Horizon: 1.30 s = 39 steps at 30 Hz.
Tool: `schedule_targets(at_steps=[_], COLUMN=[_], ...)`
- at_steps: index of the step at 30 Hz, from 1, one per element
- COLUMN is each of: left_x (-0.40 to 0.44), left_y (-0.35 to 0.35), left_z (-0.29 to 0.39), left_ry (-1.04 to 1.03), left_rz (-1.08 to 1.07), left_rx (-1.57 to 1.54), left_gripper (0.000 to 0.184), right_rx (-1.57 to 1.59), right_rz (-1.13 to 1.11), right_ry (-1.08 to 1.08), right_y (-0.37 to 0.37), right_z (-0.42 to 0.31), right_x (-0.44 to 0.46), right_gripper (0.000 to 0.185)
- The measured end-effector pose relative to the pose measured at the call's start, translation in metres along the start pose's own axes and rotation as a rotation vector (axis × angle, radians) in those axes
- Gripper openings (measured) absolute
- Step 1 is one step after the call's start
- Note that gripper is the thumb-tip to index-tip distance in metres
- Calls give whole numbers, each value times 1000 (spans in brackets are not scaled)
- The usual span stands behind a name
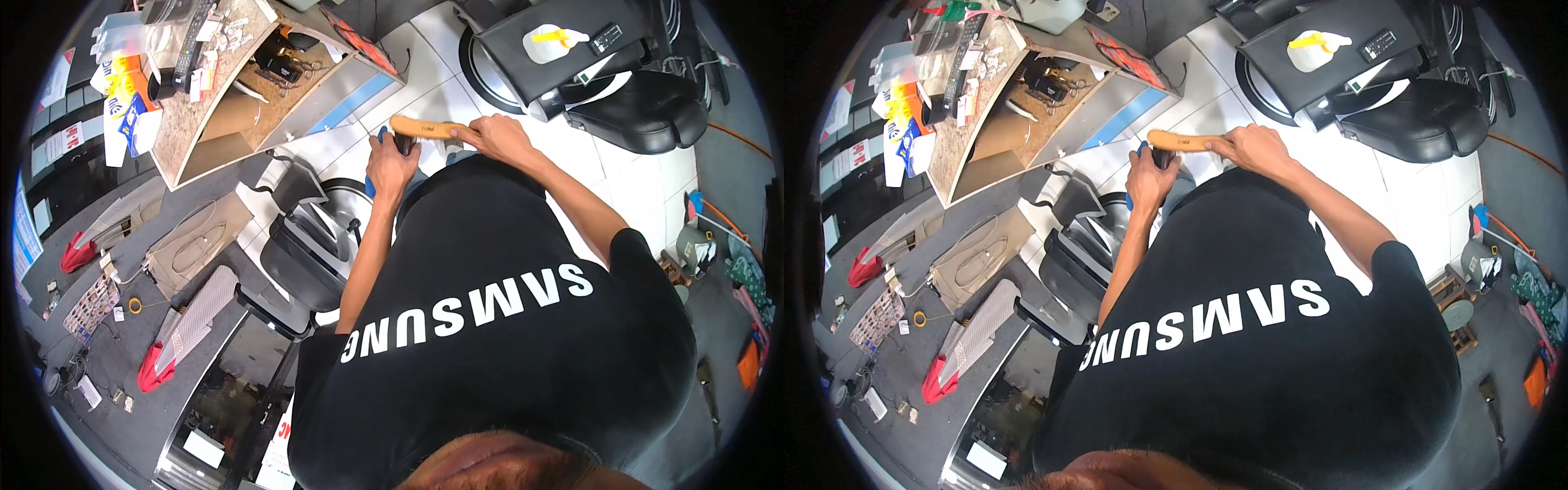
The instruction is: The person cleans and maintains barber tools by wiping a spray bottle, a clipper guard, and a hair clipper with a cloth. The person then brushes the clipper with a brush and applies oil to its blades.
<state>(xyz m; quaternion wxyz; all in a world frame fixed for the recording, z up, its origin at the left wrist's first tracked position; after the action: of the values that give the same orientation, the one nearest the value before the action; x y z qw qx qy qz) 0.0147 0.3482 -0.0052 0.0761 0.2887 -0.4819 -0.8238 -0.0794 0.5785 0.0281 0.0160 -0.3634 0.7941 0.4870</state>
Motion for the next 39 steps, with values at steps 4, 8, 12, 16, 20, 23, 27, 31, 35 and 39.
schedule_targets(at_steps=[4, 8, 12, 16, 20, 23, 27, 31, 35, 39], left_x=[6, 4, 5, 4, 2, 2, -4, -3, 6, 12], left_y=[-6, -4, 0, -3, -12, -11, -6, -7, 5, 9], left_z=[-11, -8, -7, -8, -6, -13, -15, -18, -26, -33], left_ry=[1, 2, -1, -44, -95, -35, 5, 29, 88, 144], left_rz=[25, 21, 16, 11, 5, -47, -40, -25, 8, 32], left_rx=[39, 39, 79, 57, 88, 80, 55, 4, -12, -65], left_gripper=[66, 66, 64, 64, 59, 59, 60, 66, 66, 70], right_rx=[-4, 11, 36, 40, 45, 21, 32, 4, -18, 12], right_rz=[5, -36, -31, -42, -50, -57, -126, -26, -3, 50], right_ry=[-58, -42, -102, -17, -5, 9, -51, 62, 23, -61], right_y=[8, 4, 16, 6, -13, -7, 2, -18, -21, -5], right_z=[-1, -9, -6, -11, -18, -12, 3, -8, -3, 10], right_x=[6, 3, 6, 2, 28, 21, 7, 28, 25, 8], right_gripper=[66, 66, 68, 72, 73, 73, 72, 70, 68, 66])
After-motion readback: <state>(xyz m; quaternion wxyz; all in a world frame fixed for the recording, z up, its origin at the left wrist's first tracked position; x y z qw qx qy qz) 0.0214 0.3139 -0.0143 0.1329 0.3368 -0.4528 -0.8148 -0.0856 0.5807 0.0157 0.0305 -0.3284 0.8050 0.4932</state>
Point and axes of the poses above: each hand's wrist, its own x-axis towards the middle knuckle, its own y-axis out of the back of the hand, z = x × y, the point moved 3 cm from there along x, towards the middle knuckle, and after that the axes turned 4 degrees about y, right-handed, at the moved point
